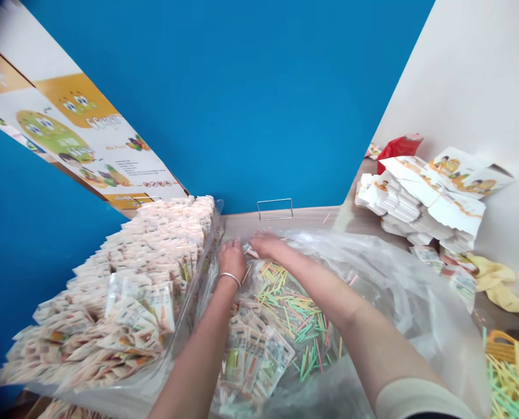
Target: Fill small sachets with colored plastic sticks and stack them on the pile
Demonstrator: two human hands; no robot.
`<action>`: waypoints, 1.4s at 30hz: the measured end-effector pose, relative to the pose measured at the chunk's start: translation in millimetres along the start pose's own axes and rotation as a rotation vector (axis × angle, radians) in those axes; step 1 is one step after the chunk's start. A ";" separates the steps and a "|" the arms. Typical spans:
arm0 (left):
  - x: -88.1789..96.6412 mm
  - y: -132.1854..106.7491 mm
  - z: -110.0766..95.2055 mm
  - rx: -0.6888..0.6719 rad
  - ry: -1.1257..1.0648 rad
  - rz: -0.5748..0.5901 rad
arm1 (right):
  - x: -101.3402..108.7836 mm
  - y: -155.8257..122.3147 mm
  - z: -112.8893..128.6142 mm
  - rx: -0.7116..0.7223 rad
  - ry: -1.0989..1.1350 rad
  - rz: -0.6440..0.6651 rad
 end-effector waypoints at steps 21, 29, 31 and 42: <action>55.5 -40.4 11.8 -0.150 -0.783 0.017 | 112.9 -174.1 -70.0 -0.217 0.819 -0.848; 116.3 -73.4 17.3 -0.269 -0.766 -0.519 | 115.5 -184.8 -139.3 -0.682 0.166 -0.601; 118.4 -79.3 17.9 -0.251 -0.703 -0.536 | 80.6 -162.5 -150.4 -0.693 0.130 -0.330; 109.7 -74.0 23.0 -0.010 -0.746 -0.470 | 97.6 -175.2 -87.2 -0.538 0.127 -0.735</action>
Point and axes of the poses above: each hand's wrist, its own y-axis towards the middle knuckle, its own x-axis out of the back of the hand, z = x × y, the point moved 6 cm from there along y, towards the middle knuckle, and after that the axes turned 3 degrees about x, right-handed, at the moved point
